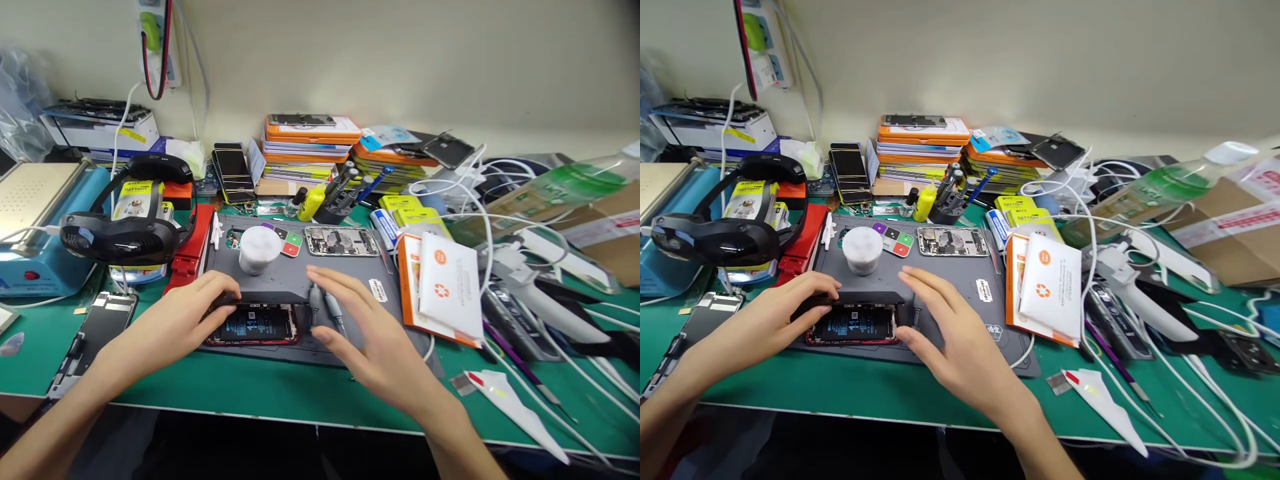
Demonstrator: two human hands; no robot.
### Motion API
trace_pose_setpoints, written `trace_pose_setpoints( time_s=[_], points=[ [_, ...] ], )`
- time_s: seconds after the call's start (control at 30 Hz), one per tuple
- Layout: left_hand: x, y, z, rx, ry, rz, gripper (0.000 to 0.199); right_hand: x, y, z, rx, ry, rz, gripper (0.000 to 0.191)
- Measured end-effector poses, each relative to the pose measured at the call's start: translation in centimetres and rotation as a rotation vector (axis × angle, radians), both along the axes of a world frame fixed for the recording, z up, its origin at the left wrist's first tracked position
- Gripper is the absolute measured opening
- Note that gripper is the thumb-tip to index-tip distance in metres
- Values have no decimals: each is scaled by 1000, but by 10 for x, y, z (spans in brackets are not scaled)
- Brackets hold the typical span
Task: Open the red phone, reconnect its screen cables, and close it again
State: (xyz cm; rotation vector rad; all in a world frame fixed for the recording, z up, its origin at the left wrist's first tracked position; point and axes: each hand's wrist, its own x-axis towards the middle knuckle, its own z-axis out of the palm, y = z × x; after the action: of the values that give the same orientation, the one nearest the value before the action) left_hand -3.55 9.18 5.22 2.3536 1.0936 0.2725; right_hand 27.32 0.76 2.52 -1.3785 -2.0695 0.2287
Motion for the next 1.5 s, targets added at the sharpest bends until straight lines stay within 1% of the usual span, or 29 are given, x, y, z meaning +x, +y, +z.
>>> trace_pose_setpoints(
  time_s=[0.03, 0.1, 0.17, 0.27, 0.33, 0.47, 0.57, 0.7, 0.87, 1.03, 1.1, 1.2, 1.33, 1.4, 1.5],
  points=[
    [-2, 1, 1, -6, 10, -20, 22, 1, 5, 3, -94, -21, 41, 62],
    [-5, 2, 2, -11, 36, -73, 24, 0, 15, 8, -220, -84, 123, 73],
    [-10, 2, 1, 0, 73, -125, 33, -2, 25, 11, -293, -138, 182, 79],
    [-16, -1, -2, 57, 124, -163, 53, -6, 33, 12, -335, -186, 232, 82],
    [-17, -4, -4, 84, 138, -167, 63, -9, 34, 9, -340, -203, 248, 84],
    [-14, -9, -6, 62, 120, -161, 74, -13, 32, -1, -305, -228, 252, 87],
    [-10, -12, -8, 70, 124, -160, 80, -16, 30, -6, -247, -246, 253, 81],
    [-10, -12, -11, 55, 127, -164, 85, -17, 29, -8, -205, -280, 268, 73],
    [-13, -14, -12, 44, 136, -177, 89, -15, 29, -11, -176, -304, 281, 74],
    [-15, -16, -16, 73, 125, -180, 95, -16, 29, -15, -154, -321, 285, 75],
    [-16, -19, -18, 130, 131, -186, 97, -17, 30, -16, -131, -331, 291, 79],
    [-20, -26, -19, 305, 193, -176, 105, -20, 30, -17, -109, -333, 321, 83],
    [-25, -37, -20, 545, 267, -63, 122, -27, 28, -18, -125, -309, 327, 85],
    [-27, -39, -23, 602, 274, -11, 126, -30, 27, -19, -144, -283, 306, 88],
    [-28, -39, -32, 608, 259, -1, 121, -33, 27, -20, -162, -252, 290, 85]
  ],
)
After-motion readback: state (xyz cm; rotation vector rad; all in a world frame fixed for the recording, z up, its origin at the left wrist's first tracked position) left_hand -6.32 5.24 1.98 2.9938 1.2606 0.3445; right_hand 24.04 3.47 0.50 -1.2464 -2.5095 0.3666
